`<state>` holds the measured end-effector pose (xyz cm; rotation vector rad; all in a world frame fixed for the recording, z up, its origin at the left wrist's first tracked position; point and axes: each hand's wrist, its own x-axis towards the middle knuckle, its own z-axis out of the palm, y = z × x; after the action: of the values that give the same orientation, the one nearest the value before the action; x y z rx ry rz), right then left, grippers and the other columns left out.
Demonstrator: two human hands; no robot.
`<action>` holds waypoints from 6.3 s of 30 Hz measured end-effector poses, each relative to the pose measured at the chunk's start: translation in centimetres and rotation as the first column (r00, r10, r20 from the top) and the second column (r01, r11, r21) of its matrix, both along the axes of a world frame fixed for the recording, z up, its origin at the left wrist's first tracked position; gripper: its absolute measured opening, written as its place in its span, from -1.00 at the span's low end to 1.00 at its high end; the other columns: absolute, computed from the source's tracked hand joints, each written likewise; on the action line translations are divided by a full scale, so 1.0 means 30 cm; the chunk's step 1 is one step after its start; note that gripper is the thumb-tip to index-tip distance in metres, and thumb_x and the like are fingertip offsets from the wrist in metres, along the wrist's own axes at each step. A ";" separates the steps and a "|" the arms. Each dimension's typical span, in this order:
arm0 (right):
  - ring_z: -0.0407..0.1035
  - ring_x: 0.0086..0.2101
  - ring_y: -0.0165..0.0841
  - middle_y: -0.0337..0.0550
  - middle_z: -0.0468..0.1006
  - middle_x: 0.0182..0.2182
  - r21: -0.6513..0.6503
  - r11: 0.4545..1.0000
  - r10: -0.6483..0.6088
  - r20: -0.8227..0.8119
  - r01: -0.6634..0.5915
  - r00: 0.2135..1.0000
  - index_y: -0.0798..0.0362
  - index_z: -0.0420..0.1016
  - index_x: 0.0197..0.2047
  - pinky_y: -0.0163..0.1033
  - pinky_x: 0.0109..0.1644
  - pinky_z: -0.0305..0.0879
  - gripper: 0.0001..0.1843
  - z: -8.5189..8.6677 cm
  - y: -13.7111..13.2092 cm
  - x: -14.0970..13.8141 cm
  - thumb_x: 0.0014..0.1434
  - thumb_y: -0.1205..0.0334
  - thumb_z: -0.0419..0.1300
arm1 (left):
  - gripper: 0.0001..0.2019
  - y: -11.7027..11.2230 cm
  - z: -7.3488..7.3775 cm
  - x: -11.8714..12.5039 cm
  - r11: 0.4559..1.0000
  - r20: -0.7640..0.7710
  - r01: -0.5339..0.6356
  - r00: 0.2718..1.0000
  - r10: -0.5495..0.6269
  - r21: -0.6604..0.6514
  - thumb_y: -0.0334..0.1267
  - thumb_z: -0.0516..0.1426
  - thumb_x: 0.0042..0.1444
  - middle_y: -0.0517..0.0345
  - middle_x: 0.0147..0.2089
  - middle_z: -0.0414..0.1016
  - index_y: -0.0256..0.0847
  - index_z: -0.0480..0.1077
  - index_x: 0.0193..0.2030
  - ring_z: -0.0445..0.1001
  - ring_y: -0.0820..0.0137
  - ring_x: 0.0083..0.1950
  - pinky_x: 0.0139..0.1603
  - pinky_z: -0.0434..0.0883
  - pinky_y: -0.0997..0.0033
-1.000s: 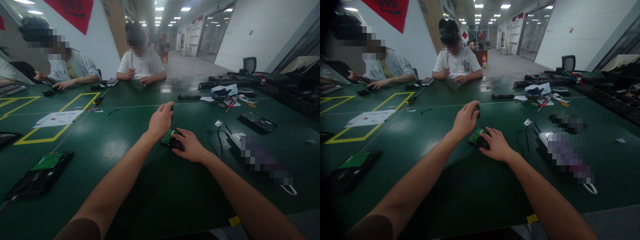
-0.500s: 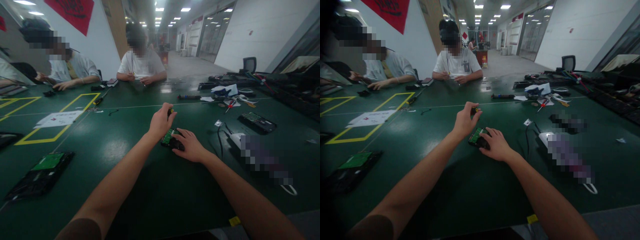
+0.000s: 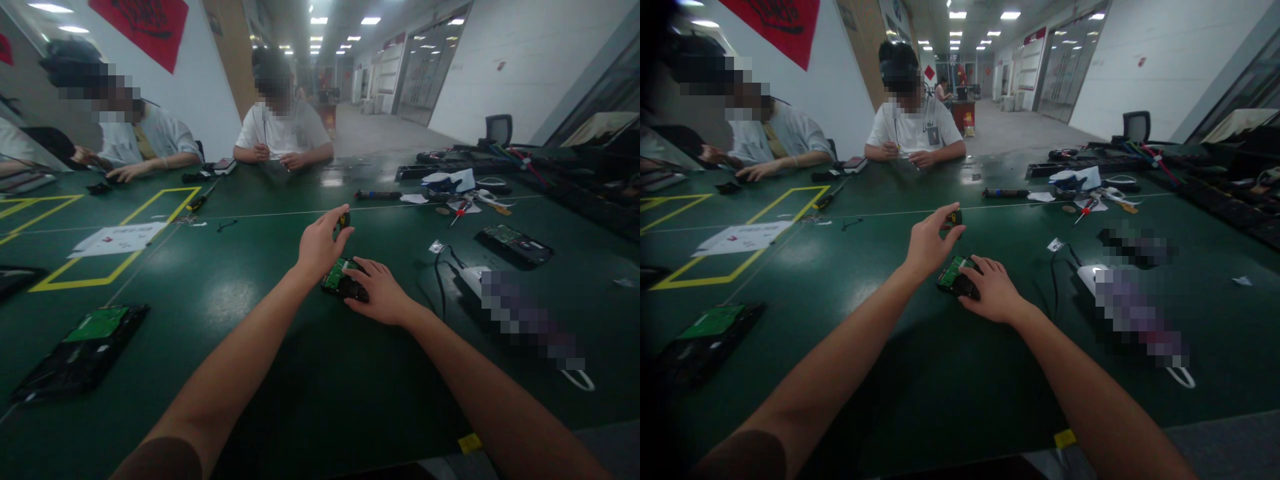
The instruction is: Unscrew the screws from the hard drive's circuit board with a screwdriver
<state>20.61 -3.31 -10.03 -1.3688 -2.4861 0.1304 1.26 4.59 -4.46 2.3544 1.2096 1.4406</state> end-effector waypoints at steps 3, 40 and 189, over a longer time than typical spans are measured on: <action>0.14 0.35 0.14 0.17 0.19 0.42 -0.003 1.000 -0.001 -0.001 0.001 1.000 -0.03 0.35 0.38 0.30 0.39 0.04 -0.28 0.001 0.000 0.000 0.23 -0.14 0.27 | -0.51 0.000 -0.001 0.002 0.996 0.036 -0.051 0.998 0.054 -0.073 -0.13 0.30 0.22 -0.02 0.06 0.62 -0.13 0.32 0.24 0.63 0.26 -0.09 0.01 0.56 0.19; 0.14 0.35 0.12 0.18 0.20 0.42 -0.008 1.000 0.010 -0.005 -0.010 1.000 -0.04 0.33 0.39 0.30 0.41 -0.02 -0.26 -0.002 0.003 0.003 0.24 -0.15 0.27 | -0.69 -0.014 0.018 -0.004 0.979 0.038 -0.156 0.986 0.162 -0.133 -0.19 0.20 0.32 0.05 -0.10 0.63 -0.06 0.28 0.14 0.63 0.28 -0.17 -0.11 0.53 0.27; 0.12 0.36 0.10 0.16 0.20 0.42 -0.012 1.000 0.004 -0.018 -0.005 1.000 -0.04 0.34 0.38 0.27 0.40 0.01 -0.28 0.001 -0.007 0.004 0.24 -0.13 0.28 | -0.69 -0.025 0.016 0.015 0.996 0.017 -0.089 0.996 0.090 -0.028 -0.14 0.26 0.27 0.01 -0.04 0.62 -0.12 0.32 0.06 0.61 0.23 -0.05 0.02 0.52 0.17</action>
<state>20.73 -3.52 -10.01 -1.3607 -2.4774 0.1578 1.72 3.85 -3.99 2.2910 1.3376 1.4593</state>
